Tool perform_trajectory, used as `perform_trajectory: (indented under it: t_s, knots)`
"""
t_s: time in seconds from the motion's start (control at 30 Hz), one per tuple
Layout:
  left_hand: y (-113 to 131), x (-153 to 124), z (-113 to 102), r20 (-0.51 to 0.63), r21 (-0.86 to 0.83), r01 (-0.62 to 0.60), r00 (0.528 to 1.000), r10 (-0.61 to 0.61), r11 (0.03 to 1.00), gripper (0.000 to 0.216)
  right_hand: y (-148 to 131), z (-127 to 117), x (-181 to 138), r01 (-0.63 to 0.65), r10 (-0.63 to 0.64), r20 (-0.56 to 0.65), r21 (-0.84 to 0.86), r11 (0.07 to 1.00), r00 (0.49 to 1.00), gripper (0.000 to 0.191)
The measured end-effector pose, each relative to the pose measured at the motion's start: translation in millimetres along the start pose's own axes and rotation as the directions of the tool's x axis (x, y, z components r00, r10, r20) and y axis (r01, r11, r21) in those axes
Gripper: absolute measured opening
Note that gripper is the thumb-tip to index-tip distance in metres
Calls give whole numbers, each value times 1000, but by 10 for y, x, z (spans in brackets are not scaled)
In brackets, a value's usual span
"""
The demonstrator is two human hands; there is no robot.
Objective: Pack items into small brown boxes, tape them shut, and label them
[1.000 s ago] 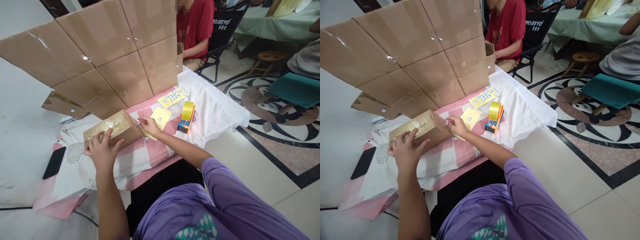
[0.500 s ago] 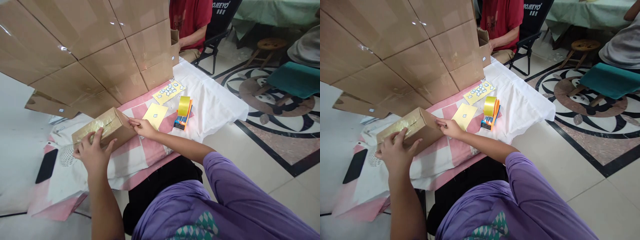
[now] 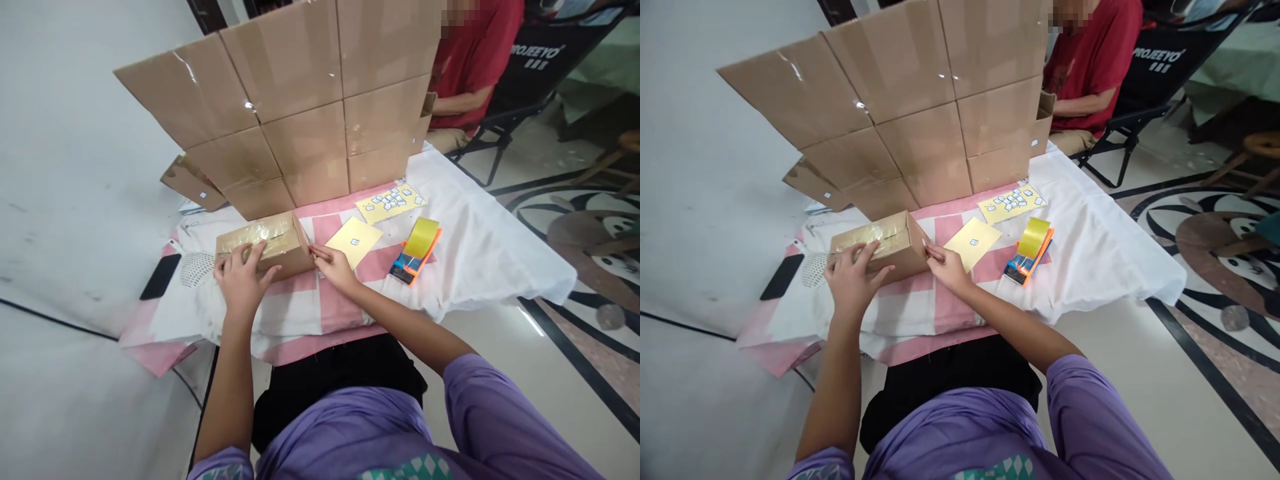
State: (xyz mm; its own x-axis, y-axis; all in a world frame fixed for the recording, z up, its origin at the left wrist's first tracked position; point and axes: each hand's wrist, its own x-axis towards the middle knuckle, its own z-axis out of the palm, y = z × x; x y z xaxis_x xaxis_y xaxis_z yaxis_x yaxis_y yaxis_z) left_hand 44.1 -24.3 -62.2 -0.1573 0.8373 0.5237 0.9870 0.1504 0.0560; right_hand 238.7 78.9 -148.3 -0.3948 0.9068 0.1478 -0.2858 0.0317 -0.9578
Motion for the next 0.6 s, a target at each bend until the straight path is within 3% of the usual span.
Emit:
perform_trajectory:
  t_s: [0.13,0.37,0.6]
  knots:
    - [-35,-3,19,-12,6,-22,1000,22,1000,62,-11,5,24,-18,16,47,46,999,999,74]
    - [-17,-5,-1,-30,11,-26,999,26,1000,60,-76,-130,124,-75,60,210,64,995,976,80]
    - [-49,-17,22,-51,-27,-11,999,10,1000,58,-19,-102,115,-131,112,240,65,989,964,91]
